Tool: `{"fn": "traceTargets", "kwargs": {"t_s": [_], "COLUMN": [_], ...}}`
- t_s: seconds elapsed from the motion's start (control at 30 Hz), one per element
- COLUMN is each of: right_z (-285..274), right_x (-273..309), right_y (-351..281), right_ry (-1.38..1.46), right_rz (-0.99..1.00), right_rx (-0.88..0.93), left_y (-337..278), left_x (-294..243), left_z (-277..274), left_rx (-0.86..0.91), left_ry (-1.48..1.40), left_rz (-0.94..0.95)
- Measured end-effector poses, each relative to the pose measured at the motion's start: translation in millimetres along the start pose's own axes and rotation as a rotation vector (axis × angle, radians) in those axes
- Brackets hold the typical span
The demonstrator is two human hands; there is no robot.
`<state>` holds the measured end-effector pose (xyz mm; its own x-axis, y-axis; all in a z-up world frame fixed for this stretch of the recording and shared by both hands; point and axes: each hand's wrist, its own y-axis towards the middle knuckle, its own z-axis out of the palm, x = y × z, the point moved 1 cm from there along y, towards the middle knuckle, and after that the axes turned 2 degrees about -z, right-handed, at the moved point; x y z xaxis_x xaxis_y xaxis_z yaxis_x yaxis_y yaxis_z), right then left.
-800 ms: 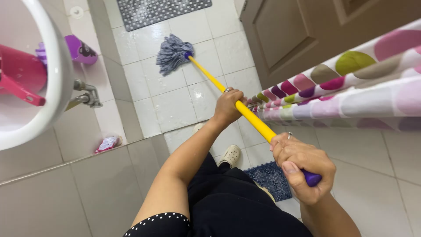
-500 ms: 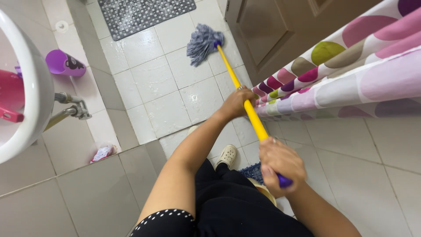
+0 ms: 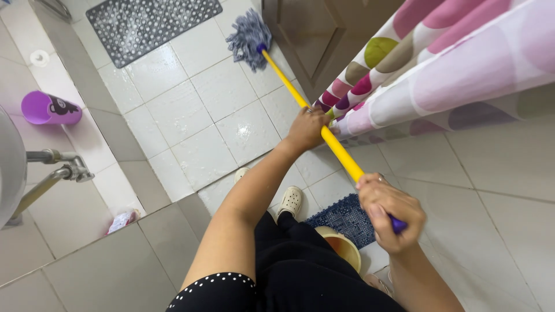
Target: The person mops the tiled bathroom floor using a yellow-handled mop, moving around a toilet, sink, and shower curtain. They briefly lift a trash bin to clean underneath it and later rinse the mop head under running water from a wall-mounted faucet.
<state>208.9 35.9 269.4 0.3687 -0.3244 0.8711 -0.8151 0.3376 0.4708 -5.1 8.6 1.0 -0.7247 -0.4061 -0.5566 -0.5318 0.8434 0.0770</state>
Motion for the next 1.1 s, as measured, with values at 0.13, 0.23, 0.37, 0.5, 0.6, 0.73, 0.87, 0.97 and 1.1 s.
{"fn": "traceTargets", "kwargs": {"t_s": [0.13,0.23,0.37,0.5,0.6,0.73,0.87,0.97,1.1], "right_z": [-16,-27,-31,9,47,83,99,112,126], "right_x": [70,101,83,11,-59,-100,-130,-135,-130], "right_y": [3,3,-4,2,18,72,136,175,188], "right_ry": [0.03,-0.001,0.016,-0.023,0.107,0.039,0.118,0.099,0.047], "right_rz": [0.043,-0.015,-0.129,-0.287,-0.319,-0.269,-0.315,-0.281,-0.206], "right_rx": [-0.008,0.133,0.359,0.19,0.165,0.095,0.04,0.049,0.06], "left_y": [-34,-67,-69,-45,-26,6,35,55,59], "left_x": [-64,-88,-67,2,74,119,128,139,133], "left_z": [-49,-63,-62,-62,-52,-54,-92,-118,-148], "left_rx": [0.044,0.02,0.189,0.069,0.047,-0.064,-0.209,-0.29,-0.313], "left_ry": [-0.105,-0.237,-0.275,-0.136,0.065,-0.015,-0.164,-0.204,-0.234], "left_rz": [0.119,0.181,0.214,0.22,0.012,-0.235,-0.291,-0.267,-0.282]}}
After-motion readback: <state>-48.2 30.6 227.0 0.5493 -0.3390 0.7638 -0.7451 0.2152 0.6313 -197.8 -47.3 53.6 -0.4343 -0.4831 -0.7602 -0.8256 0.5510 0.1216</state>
